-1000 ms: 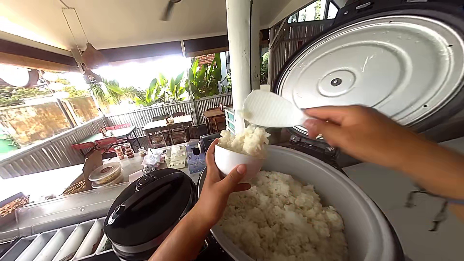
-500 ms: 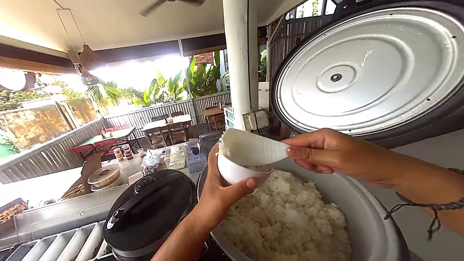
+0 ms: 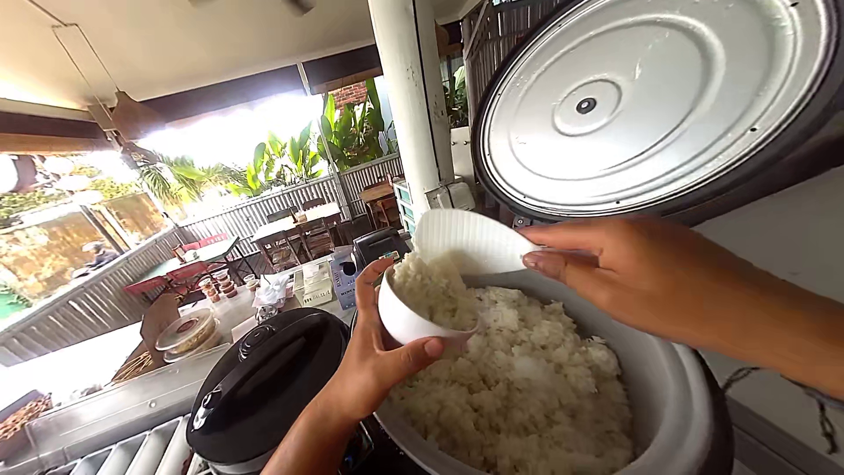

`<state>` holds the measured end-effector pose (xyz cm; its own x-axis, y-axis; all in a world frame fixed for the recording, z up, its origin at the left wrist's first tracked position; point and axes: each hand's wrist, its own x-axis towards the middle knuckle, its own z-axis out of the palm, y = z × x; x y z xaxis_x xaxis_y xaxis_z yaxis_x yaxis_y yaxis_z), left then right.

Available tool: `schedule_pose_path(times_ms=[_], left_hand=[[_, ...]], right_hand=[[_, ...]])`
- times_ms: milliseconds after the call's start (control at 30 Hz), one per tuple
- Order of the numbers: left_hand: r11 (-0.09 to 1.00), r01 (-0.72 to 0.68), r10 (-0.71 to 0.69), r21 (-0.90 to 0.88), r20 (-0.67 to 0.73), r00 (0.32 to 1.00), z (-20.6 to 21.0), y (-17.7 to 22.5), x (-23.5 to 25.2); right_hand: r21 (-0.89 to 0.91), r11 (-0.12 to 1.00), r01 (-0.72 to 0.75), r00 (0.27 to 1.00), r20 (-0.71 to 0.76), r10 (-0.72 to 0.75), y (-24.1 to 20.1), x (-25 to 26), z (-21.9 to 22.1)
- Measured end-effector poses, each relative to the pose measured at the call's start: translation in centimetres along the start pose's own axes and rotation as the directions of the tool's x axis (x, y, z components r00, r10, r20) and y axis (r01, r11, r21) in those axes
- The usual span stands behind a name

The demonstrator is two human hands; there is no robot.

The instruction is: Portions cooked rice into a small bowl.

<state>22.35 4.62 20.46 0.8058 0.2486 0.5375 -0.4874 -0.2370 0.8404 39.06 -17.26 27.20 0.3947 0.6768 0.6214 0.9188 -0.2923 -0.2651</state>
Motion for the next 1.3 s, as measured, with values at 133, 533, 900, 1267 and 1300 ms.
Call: schedule_pose_path(times_ms=[133, 533, 900, 1267, 1300], left_hand=[[0.997, 0.069, -0.07, -0.018, -0.107, 0.992, 0.3, 0.1, -0.5], [0.999, -0.018, 0.008, -0.049, -0.184, 0.983, 0.8, 1.5, -1.8], [0.992, -0.126, 0.124, 0.001, -0.221, 0.967, -0.4, 1.8, -4.0], [0.979, -0.072, 0.121, 0.192, -0.258, 0.959, -1.7, 1.4, -5.2], [0.971, -0.057, 0.116, 0.231, -0.25, 0.961, -1.7, 1.4, -5.5]], right_hand=[[-0.336, 0.902, 0.273, 0.894, -0.258, -0.366, -2.2, -2.8, 2.3], [-0.186, 0.958, 0.219, 0.975, 0.012, -0.221, 1.4, 1.5, -0.5], [-0.09, 0.984, 0.155, 0.453, 0.891, 0.01, -5.8, 2.5, 9.7], [0.059, 0.875, -0.48, 0.305, 0.947, 0.104, 1.2, 0.0, 7.6], [0.078, 0.828, -0.556, 0.327, 0.936, 0.131, 1.8, -0.1, 6.9]])
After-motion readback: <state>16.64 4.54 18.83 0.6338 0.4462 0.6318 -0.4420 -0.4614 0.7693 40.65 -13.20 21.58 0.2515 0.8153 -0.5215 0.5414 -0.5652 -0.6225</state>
